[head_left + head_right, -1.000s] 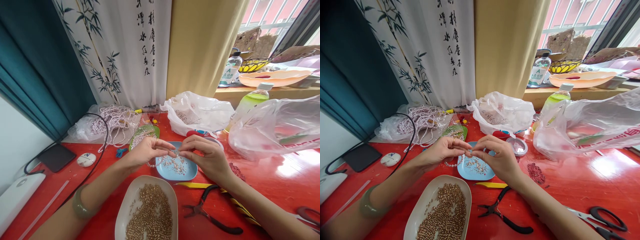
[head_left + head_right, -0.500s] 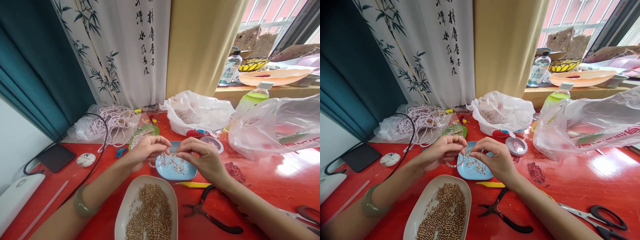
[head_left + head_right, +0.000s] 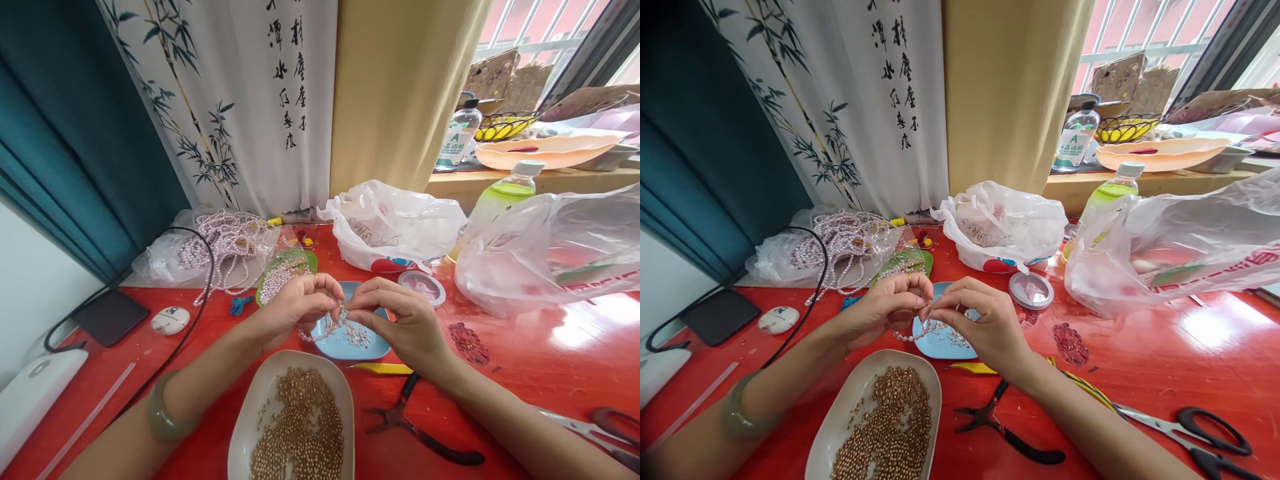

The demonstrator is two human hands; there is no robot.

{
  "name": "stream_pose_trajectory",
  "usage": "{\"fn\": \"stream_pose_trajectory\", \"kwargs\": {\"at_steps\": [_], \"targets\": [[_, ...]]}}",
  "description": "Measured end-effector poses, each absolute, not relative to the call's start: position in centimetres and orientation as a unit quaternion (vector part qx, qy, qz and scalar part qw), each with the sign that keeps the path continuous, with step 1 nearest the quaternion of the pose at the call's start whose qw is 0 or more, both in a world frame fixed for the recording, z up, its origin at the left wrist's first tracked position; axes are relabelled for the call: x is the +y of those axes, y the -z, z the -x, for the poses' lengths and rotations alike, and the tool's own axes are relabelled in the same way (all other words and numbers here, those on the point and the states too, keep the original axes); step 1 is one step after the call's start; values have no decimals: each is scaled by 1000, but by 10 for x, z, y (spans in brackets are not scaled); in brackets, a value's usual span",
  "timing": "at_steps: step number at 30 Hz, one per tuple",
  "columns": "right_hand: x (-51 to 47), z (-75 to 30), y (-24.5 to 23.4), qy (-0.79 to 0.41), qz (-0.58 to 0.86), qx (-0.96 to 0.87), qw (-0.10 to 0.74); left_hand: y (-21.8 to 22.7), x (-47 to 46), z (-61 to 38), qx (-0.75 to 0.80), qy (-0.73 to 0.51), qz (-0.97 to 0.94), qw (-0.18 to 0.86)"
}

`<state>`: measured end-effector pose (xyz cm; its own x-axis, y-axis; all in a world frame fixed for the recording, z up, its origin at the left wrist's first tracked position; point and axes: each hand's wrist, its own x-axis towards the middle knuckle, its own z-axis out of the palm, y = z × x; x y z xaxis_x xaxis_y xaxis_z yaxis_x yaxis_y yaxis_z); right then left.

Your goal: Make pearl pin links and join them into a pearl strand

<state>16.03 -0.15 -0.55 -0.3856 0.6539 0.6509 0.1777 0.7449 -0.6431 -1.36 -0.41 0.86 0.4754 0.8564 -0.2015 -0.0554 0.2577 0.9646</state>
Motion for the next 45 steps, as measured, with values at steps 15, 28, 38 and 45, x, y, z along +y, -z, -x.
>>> {"fn": "stream_pose_trajectory", "kwargs": {"at_steps": [15, 28, 38, 45], "targets": [[-3, -161, 6, -242, 261, -802, 480, -10, -4, 13, 399, -342, -547, 652], [-2, -161, 8, -253, 264, -801, 474, -11, -4, 13, 410, -337, -605, 594], [-3, -158, 11, -213, 286, -792, 496, -12, -12, 10, 412, -376, -685, 468], [-6, -158, 12, -126, 283, -784, 538, -10, -13, 8, 448, -379, -646, 488]]}}
